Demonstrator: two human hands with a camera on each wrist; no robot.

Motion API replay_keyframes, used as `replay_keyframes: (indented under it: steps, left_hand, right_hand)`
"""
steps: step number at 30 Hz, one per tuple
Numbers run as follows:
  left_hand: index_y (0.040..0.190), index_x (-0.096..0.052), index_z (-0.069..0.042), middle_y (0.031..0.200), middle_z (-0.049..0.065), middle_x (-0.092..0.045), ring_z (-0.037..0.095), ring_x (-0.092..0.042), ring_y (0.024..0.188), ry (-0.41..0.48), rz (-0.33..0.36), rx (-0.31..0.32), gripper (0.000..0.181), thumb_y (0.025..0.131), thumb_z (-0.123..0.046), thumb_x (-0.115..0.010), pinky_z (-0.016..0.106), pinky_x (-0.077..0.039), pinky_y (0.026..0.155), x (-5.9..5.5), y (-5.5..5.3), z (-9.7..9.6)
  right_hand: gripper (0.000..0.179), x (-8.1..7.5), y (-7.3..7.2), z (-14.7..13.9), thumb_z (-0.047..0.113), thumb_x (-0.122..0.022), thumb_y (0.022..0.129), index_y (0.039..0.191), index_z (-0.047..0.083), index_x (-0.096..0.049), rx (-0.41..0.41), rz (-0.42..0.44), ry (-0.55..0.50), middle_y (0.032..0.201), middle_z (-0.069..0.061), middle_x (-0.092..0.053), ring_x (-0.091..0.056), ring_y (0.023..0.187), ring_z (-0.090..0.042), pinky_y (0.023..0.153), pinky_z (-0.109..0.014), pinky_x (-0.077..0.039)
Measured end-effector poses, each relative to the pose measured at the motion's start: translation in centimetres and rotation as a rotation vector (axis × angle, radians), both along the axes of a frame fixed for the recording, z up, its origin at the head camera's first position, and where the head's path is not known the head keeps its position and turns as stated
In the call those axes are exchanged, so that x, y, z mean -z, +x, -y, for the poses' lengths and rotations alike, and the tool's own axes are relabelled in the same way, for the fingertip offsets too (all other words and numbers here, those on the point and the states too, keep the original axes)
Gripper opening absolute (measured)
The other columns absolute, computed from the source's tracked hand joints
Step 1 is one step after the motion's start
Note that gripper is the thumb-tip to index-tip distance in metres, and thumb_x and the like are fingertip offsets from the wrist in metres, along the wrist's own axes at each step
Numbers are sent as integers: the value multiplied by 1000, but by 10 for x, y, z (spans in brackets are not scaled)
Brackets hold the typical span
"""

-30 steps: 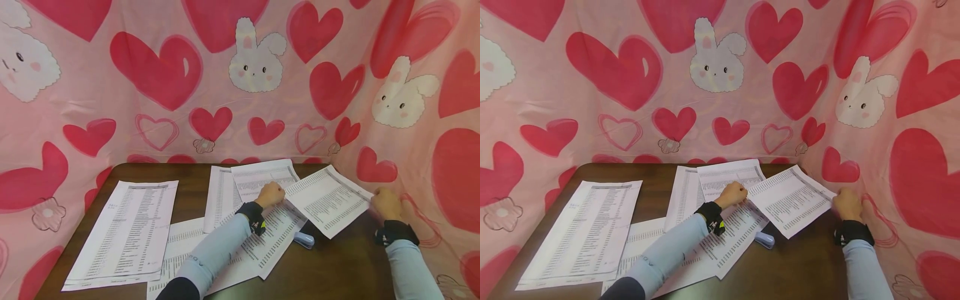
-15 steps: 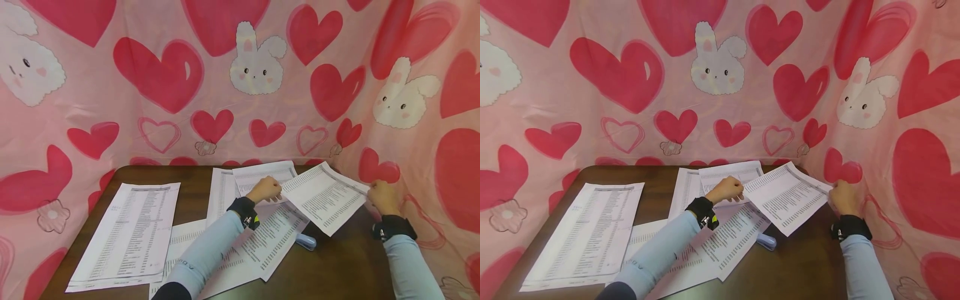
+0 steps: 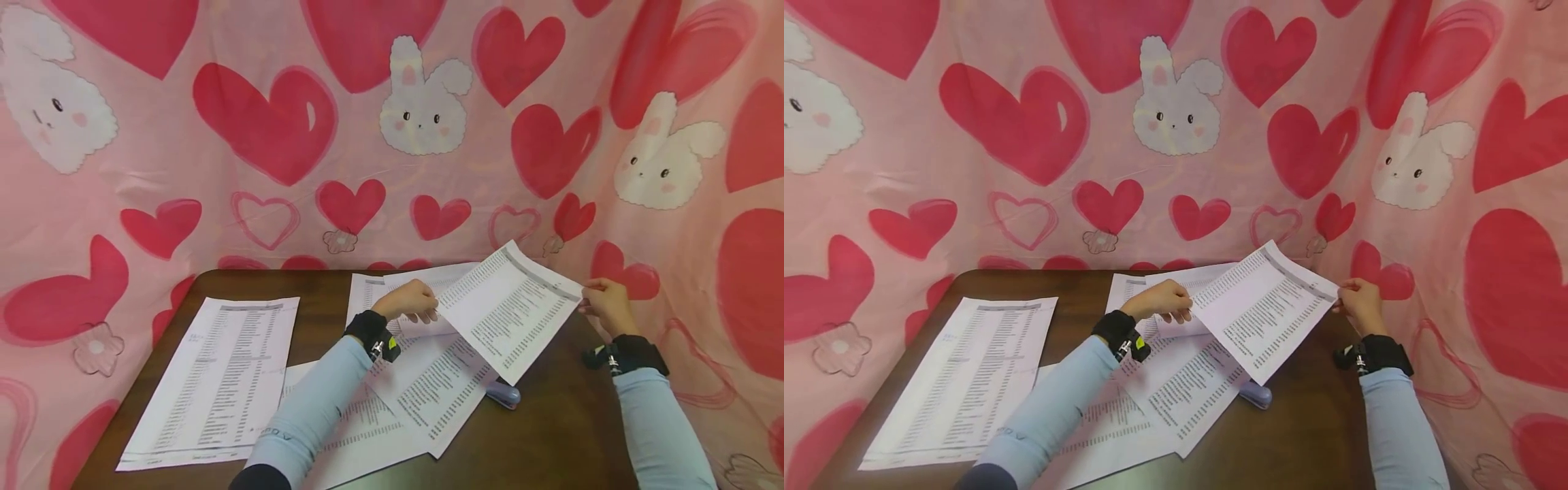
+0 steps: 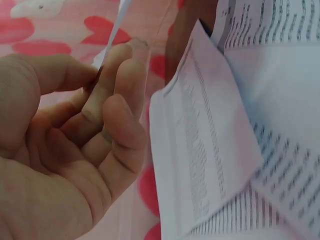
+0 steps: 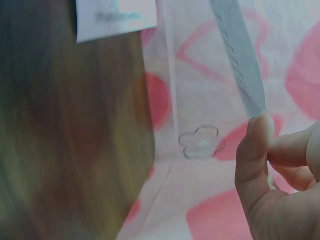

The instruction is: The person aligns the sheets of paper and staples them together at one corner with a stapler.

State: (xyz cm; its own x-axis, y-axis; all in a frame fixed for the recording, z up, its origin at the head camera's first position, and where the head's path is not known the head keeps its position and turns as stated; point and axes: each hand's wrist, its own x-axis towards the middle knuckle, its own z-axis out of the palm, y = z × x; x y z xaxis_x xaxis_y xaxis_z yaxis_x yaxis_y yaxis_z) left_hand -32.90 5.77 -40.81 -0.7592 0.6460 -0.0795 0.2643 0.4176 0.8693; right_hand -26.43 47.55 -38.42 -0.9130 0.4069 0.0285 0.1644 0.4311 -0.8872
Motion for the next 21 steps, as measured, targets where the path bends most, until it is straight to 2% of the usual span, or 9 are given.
replay_keyframes:
  steps: [5,11,14,21]
  left_hand:
    - [88,-72,-4,82,11,-71,32,-69,80,5,10,63,22,96,-16,-55,41,-54,67,3,-4,23]
    - [92,-70,-2,87,17,-71,46,-64,92,-12,60,126,22,98,-17,-56,54,-51,80,3,-6,39]
    - [96,-70,0,87,17,-70,45,-64,91,-15,63,130,23,98,-18,-55,53,-52,78,1,-7,45]
    - [93,-70,0,95,25,-67,46,-62,93,-40,102,180,23,98,-18,-56,38,-52,69,-2,-6,61]
  right_hand:
    - [52,-5,-7,12,28,-55,99,140,-2,-42,-17,30,-68,132,-25,-45,-62,79,-20,80,-35,-53]
    - [50,-10,-17,19,27,-56,99,138,-2,-44,-57,11,-101,125,-19,-48,-64,77,-17,79,-33,-53]
    - [51,-12,-21,21,29,-58,98,137,0,-45,-67,5,-126,121,-14,-50,-64,78,-16,81,-33,-53]
    - [49,-18,-26,34,30,-61,96,134,2,-48,-81,5,-172,111,-6,-54,-65,76,-14,77,-30,-53]
